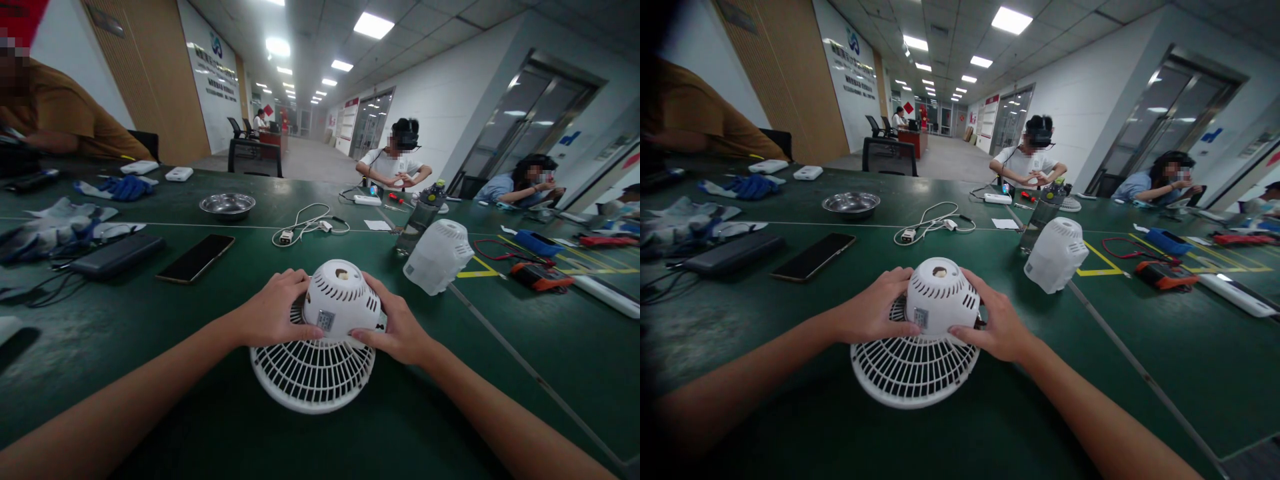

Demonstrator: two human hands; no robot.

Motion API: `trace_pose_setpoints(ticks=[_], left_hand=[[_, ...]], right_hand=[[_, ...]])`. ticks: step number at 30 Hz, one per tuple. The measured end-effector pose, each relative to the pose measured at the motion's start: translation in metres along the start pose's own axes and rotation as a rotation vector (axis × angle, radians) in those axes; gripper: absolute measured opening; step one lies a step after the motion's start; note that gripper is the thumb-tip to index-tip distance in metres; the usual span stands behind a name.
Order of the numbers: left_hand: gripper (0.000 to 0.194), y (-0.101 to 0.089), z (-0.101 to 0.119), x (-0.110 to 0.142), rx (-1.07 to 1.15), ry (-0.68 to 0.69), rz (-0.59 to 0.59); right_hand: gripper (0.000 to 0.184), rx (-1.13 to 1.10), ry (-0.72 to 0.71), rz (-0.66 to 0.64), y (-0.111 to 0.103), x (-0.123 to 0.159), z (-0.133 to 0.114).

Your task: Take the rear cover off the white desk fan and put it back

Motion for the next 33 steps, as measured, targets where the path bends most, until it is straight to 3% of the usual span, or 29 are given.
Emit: trace_pose_setpoints(ticks=[8, 18, 25, 33], left_hand=[[0.055, 0.002, 0.000, 0.001, -0.023, -0.016, -0.006], [0.061, 0.000, 0.007, 0.011, -0.070, 0.014, 0.019], [0.063, -0.003, 0.006, 0.030, -0.147, 0.089, 0.169], [0.059, -0.016, -0.013, 0.046, -0.253, -0.047, 0.388]], right_hand=[[0.090, 0.085, -0.012, 0.095, 0.000, 0.005, -0.001], [0.084, 0.145, -0.107, 0.201, 0.004, 0.008, -0.013], [0.083, 0.192, -0.208, 0.340, 0.014, 0.013, -0.021], [0.078, 0.160, -0.186, 0.488, 0.032, -0.005, -0.025]])
Point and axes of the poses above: each hand's wrist, its own x-axis away from the middle knuckle, its own y-axis out of the palm, z = x × y, the point moved 9 cm from there along -x, towards the middle knuckle
